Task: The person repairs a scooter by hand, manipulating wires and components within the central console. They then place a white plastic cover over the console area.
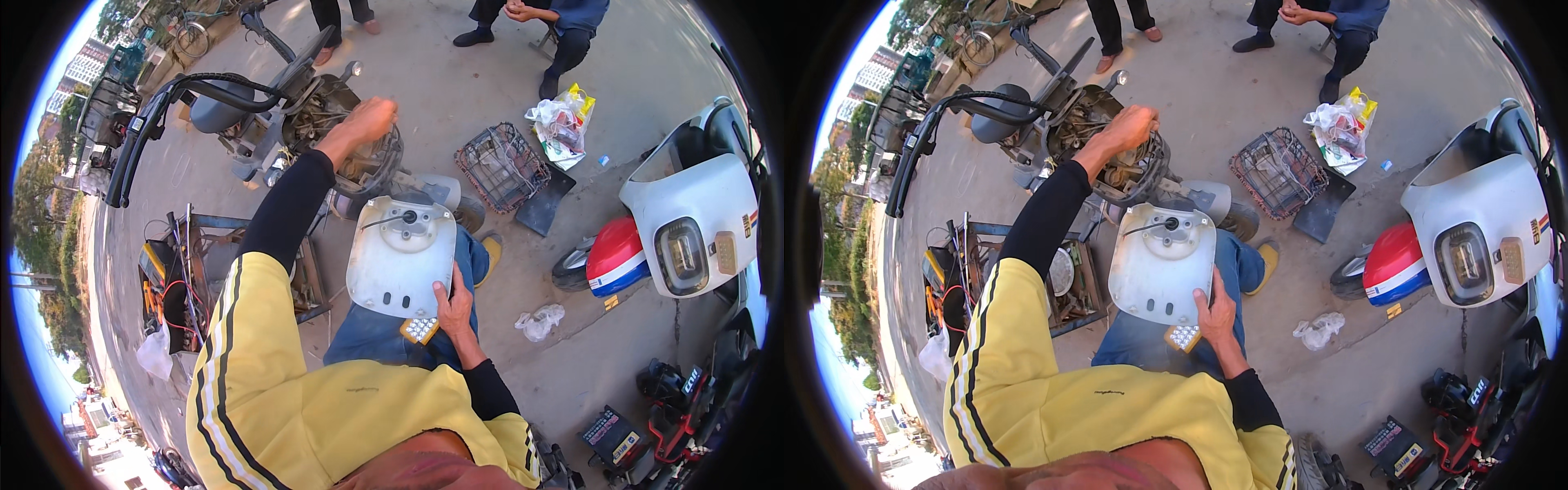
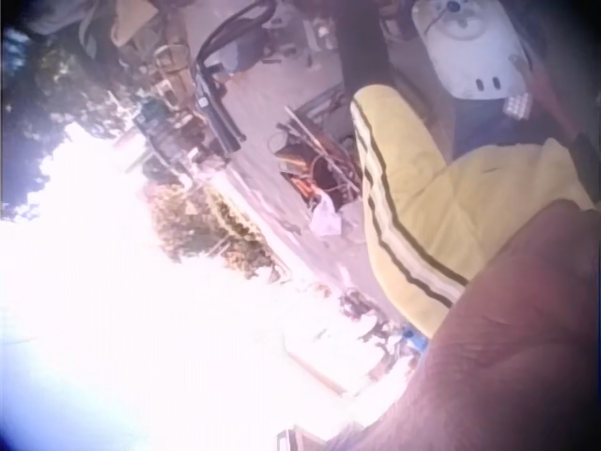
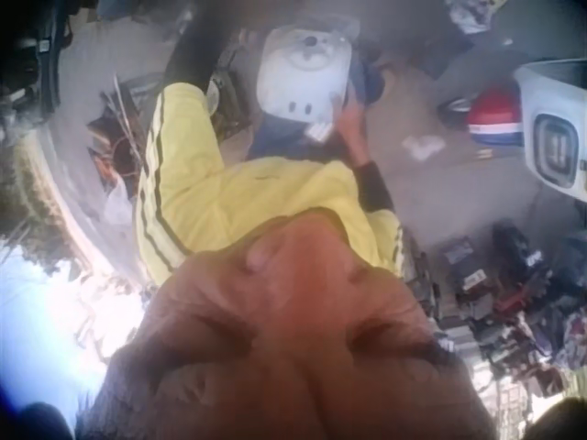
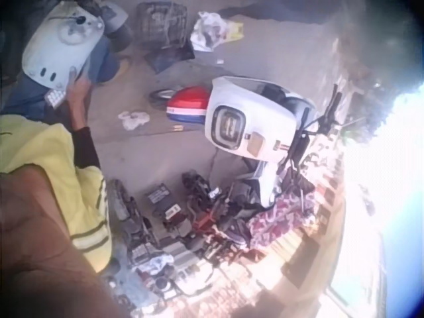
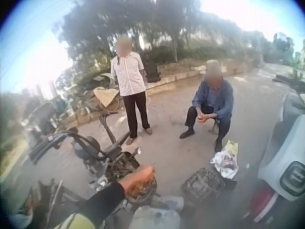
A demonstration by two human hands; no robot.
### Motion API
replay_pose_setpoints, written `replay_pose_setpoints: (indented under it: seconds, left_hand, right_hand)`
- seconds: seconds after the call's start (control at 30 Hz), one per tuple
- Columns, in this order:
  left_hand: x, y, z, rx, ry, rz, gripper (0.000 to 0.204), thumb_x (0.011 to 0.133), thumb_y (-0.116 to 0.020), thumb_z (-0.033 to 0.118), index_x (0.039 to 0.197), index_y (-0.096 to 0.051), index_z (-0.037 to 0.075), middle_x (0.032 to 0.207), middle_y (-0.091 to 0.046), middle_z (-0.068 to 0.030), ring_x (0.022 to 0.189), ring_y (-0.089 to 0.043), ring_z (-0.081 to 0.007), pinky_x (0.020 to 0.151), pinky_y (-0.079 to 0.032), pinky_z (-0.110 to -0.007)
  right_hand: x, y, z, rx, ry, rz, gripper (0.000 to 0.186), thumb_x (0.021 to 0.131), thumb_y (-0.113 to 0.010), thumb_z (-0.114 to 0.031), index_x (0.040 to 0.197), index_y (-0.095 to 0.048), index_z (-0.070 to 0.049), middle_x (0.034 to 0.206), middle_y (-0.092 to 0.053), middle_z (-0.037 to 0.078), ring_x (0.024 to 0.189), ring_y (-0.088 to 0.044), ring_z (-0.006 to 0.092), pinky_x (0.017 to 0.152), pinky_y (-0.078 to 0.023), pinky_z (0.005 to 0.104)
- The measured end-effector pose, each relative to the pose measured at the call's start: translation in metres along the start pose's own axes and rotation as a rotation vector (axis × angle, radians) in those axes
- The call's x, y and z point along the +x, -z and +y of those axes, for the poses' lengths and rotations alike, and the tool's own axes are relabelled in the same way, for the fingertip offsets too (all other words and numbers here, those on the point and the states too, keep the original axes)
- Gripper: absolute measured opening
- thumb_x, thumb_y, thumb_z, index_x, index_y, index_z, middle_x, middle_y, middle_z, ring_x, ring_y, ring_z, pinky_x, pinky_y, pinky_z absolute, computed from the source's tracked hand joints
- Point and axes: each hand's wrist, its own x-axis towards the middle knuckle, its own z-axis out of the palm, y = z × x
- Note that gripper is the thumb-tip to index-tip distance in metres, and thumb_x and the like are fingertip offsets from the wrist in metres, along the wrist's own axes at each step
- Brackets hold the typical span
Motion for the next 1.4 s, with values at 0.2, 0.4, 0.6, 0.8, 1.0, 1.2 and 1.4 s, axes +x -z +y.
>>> replay_pose_setpoints:
  seconds: [0.2,0.4,0.6,0.8,1.0,1.2,1.4]
  left_hand:
    - [-0.018,0.025,-0.013,0.025,0.099,0.008,0.018,0.097,-0.070,0.015,0.104,-0.076,0.000,0.102,-0.074,-0.0262,0.104,-0.071,-0.0473,0.089,-0.055,-0.054]
    - [-0.034,0.016,0.001,0.199,-0.120,0.133,0.042,0.096,-0.074,0.015,0.137,-0.066,0.012,0.136,-0.069,-0.0154,0.133,-0.060,-0.0375,0.105,-0.052,-0.048]
    - [-0.029,-0.004,0.005,0.394,-0.527,0.006,0.046,0.092,-0.078,0.019,0.137,-0.069,0.016,0.143,-0.066,-0.0072,0.145,-0.051,-0.0321,0.122,-0.039,-0.053]
    - [-0.032,-0.012,-0.011,0.583,-0.363,-0.203,0.036,0.097,-0.073,0.031,0.131,-0.075,0.017,0.142,-0.067,-0.0015,0.144,-0.052,-0.0287,0.126,-0.032,-0.057]
    - [-0.055,-0.026,-0.016,0.458,-0.263,-0.047,0.045,0.100,-0.070,0.037,0.138,-0.070,0.014,0.146,-0.065,-0.0037,0.145,-0.051,-0.0289,0.127,-0.030,-0.057]
    - [-0.057,-0.033,-0.010,0.507,-0.156,-0.019,0.055,0.100,-0.068,0.040,0.147,-0.063,0.012,0.152,-0.061,-0.0082,0.149,-0.047,-0.0301,0.130,-0.025,-0.059]
    - [-0.062,-0.035,-0.011,0.582,-0.165,0.008,0.053,0.100,-0.068,0.042,0.144,-0.064,0.011,0.149,-0.062,-0.0092,0.147,-0.049,-0.0312,0.128,-0.026,-0.063]
  right_hand:
    - [0.001,0.000,0.000,0.005,0.009,0.004,0.065,0.103,-0.069,-0.027,0.157,-0.049,0.003,0.134,-0.070,0.030,0.120,-0.073,0.0430,0.101,-0.056,0.0429]
    - [0.002,0.000,-0.003,-0.008,0.026,0.012,0.064,0.103,-0.069,-0.027,0.157,-0.049,0.003,0.134,-0.071,0.030,0.120,-0.073,0.0430,0.100,-0.056,0.0431]
    - [0.001,-0.001,0.000,-0.003,0.028,0.013,0.063,0.104,-0.068,-0.028,0.157,-0.050,0.003,0.132,-0.071,0.029,0.118,-0.073,0.0432,0.099,-0.057,0.0430]
    - [0.002,-0.002,-0.002,0.009,0.047,0.032,0.062,0.104,-0.069,-0.026,0.156,-0.051,0.002,0.130,-0.072,0.029,0.117,-0.074,0.0417,0.099,-0.057,0.0426]
    - [0.001,0.000,-0.008,0.043,0.029,0.024,0.062,0.104,-0.069,-0.026,0.154,-0.051,0.005,0.129,-0.074,0.027,0.117,-0.074,0.0348,0.100,-0.056,0.0402]
    - [0.000,0.000,0.000,0.044,0.006,0.006,0.063,0.103,-0.070,-0.025,0.156,-0.051,0.003,0.134,-0.071,0.029,0.122,-0.073,0.0394,0.101,-0.056,0.0423]
    - [0.001,0.000,-0.001,0.049,0.046,0.032,0.064,0.102,-0.071,-0.026,0.156,-0.051,0.002,0.130,-0.073,0.029,0.117,-0.075,0.0394,0.099,-0.057,0.0419]
